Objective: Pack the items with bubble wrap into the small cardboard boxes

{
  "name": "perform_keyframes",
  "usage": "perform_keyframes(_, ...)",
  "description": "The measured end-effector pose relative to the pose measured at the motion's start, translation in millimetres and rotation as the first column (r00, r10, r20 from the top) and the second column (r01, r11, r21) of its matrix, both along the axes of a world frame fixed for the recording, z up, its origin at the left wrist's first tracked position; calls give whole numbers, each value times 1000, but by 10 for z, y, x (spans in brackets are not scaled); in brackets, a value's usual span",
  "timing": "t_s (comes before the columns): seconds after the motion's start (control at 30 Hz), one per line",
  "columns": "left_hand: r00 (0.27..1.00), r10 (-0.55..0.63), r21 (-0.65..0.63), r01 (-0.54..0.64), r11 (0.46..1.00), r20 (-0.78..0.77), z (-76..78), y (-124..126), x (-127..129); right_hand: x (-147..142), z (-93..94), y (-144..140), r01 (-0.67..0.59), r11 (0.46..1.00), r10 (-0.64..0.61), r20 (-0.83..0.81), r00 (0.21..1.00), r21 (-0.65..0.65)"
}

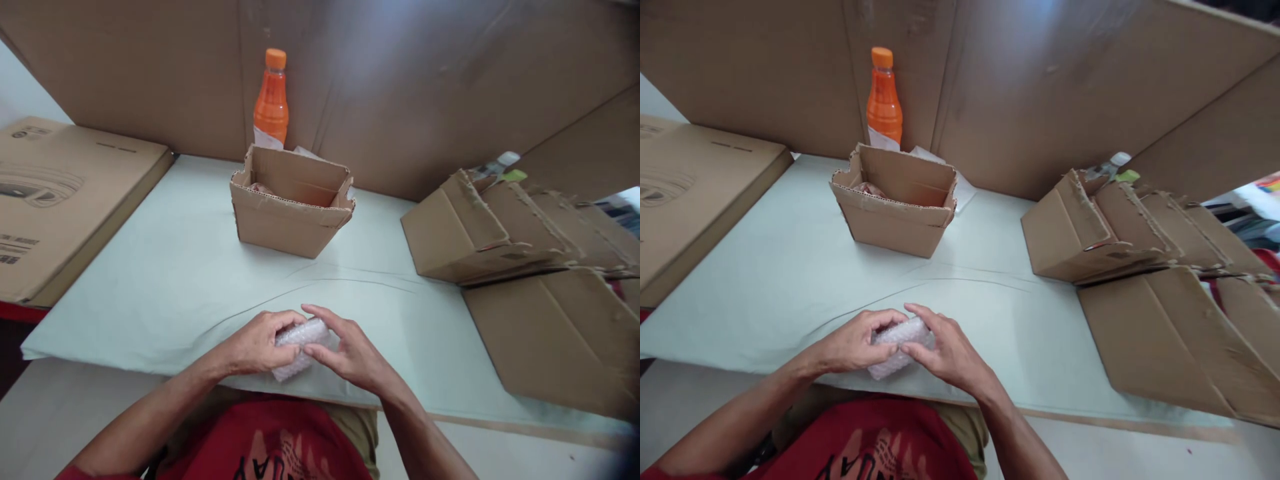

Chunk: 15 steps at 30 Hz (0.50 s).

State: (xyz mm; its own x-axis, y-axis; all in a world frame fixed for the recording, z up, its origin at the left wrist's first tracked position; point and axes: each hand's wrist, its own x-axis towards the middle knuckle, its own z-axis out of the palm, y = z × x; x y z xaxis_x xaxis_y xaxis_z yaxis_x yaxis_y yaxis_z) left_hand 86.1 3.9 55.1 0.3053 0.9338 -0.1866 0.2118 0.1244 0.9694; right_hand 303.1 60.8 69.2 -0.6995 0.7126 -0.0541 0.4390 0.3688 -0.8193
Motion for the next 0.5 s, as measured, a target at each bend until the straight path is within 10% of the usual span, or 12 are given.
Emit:
perform_keyframes(0.27, 983, 173, -82, -168, 982, 58, -81, -37, -17, -108, -111, 48, 207, 950, -196, -71, 978, 233)
perform_keyframes(0.37, 899, 427, 131, -414, 901, -92, -110, -17, 29, -136, -136, -4, 400, 834, -359, -176, 917, 381)
perform_keyframes(0.5, 806, 570, 491, -436, 755, -162, -196, -20, 209, -221, -207, -137, 338, 937, -312, -231, 922, 84)
